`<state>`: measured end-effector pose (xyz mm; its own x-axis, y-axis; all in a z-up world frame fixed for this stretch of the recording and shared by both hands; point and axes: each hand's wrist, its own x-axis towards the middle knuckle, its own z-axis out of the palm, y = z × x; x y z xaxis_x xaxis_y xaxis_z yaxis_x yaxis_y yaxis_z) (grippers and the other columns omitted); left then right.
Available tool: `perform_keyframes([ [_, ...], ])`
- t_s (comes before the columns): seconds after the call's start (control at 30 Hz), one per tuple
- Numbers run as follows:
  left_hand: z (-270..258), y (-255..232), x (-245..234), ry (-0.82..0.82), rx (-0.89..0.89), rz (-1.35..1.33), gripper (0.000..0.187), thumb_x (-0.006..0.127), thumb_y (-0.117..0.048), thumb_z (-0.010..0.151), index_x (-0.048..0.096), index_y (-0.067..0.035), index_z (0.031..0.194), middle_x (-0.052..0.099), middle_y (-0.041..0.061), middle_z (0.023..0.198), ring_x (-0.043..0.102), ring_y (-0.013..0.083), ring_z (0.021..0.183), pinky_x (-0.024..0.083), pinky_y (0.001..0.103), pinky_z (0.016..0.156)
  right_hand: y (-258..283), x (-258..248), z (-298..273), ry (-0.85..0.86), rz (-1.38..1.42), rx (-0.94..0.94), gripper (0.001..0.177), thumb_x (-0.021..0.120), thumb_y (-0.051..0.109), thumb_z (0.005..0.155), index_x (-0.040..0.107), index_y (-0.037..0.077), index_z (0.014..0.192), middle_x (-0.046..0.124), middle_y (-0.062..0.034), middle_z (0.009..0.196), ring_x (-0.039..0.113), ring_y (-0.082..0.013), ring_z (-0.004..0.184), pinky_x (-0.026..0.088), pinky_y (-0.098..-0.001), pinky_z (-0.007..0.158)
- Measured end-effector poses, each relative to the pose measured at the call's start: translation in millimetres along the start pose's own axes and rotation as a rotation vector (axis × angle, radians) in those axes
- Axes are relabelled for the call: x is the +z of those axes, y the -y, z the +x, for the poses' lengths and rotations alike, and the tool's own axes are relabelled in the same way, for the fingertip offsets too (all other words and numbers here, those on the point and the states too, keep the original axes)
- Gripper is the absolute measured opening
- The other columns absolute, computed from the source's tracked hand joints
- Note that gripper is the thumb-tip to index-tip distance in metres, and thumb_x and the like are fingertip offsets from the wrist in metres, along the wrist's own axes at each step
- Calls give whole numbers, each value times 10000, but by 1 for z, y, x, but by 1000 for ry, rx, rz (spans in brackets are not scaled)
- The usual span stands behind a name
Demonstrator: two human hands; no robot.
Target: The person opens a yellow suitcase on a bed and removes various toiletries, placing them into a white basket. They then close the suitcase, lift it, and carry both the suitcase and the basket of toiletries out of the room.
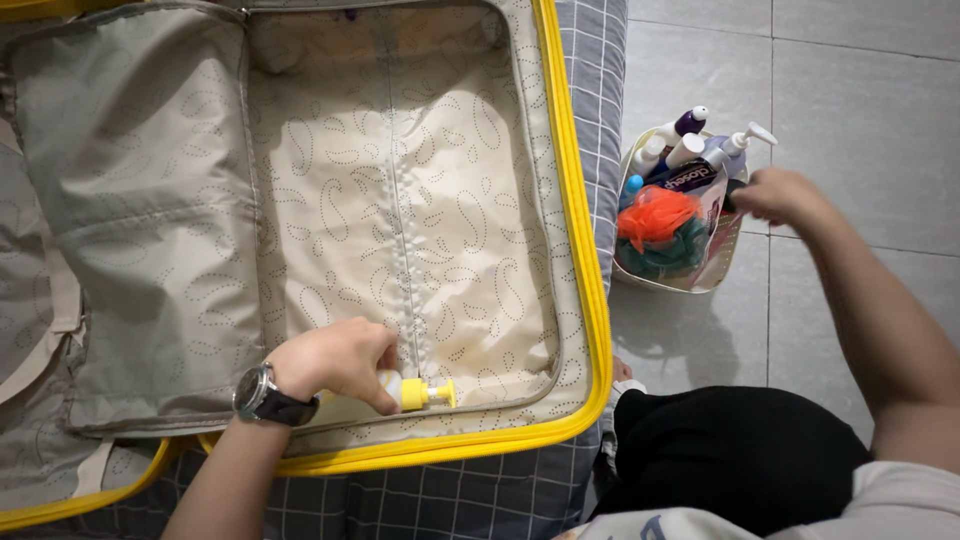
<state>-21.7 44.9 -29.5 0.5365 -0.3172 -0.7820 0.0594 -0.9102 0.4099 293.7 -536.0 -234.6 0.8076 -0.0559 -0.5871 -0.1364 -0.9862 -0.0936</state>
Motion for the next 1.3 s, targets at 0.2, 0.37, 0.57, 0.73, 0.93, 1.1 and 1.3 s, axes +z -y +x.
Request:
perform_keyframes([
  [0.2, -8, -5, -17, -87, 158, -205, 554, 855, -367, 563, 660, -14, 943, 738, 126, 871, 726, 226, 812, 588, 308, 733, 7, 6, -6, 199, 151, -26, 451, 792, 367, 701, 775, -45, 885, 766, -199, 807, 716, -293, 671, 579, -388, 576],
  [0.37, -16, -1, -36, -111, 343, -576, 528, 836, -267, 643, 616, -23, 1056, 732, 101, 971, 740, 196, 902, 625, 312, 789, 92, -62, -105, -389, -552, -13, 645, 813, 534, 775, 628, 36, 1142, 702, -191, 903, 683, -329, 792, 521, -453, 590],
  [0.57, -23, -11, -43, -413, 661, -870, 491, 820, -221, 757, 567, -1, 1115, 686, 137, 1131, 696, 217, 1068, 595, 356, 924, 224, -98, -266, -547, 107, -953, 508, 712, 151, 905, 463, 4, 1323, 609, -185, 1182, 644, -298, 1046, 566, -419, 800],
  [0.73, -15, -54, -38, -658, 757, -974, 493, 801, -237, 808, 541, -11, 1161, 660, 127, 1161, 686, 225, 1111, 579, 366, 913, 303, -73, -341, 139, 232, -1452, 910, 770, 248, 728, 273, 10, 1453, 566, -174, 1282, 574, -250, 1150, 513, -396, 937],
  [0.93, -19, -95, -27, -842, 754, -996, 570, 762, -329, 851, 498, -5, 1238, 542, 160, 1389, 611, 280, 1264, 561, 371, 968, 313, -68, -347, 178, 477, -1394, 697, 740, 127, 785, 397, 28, 1384, 625, -113, 1207, 640, -225, 1127, 513, -384, 992],
  [1.1, -27, -89, -27, -835, 693, -780, 763, 723, -368, 841, 354, -29, 1417, 289, 163, 1502, 407, 305, 1394, 504, 437, 979, 270, -105, -348, -146, 513, -1330, 666, 742, 145, 768, 411, 34, 1335, 570, -124, 1225, 595, -227, 1186, 557, -374, 1039],
  [1.3, -16, -63, -29, -723, 487, -812, 627, 685, -346, 855, 433, -63, 1354, 368, 118, 1468, 447, 264, 1372, 526, 389, 934, 177, -126, -299, -585, -9, -758, 711, 814, 205, 812, 417, -81, 1327, 636, -283, 1107, 664, -346, 1055, 577, -418, 892],
])
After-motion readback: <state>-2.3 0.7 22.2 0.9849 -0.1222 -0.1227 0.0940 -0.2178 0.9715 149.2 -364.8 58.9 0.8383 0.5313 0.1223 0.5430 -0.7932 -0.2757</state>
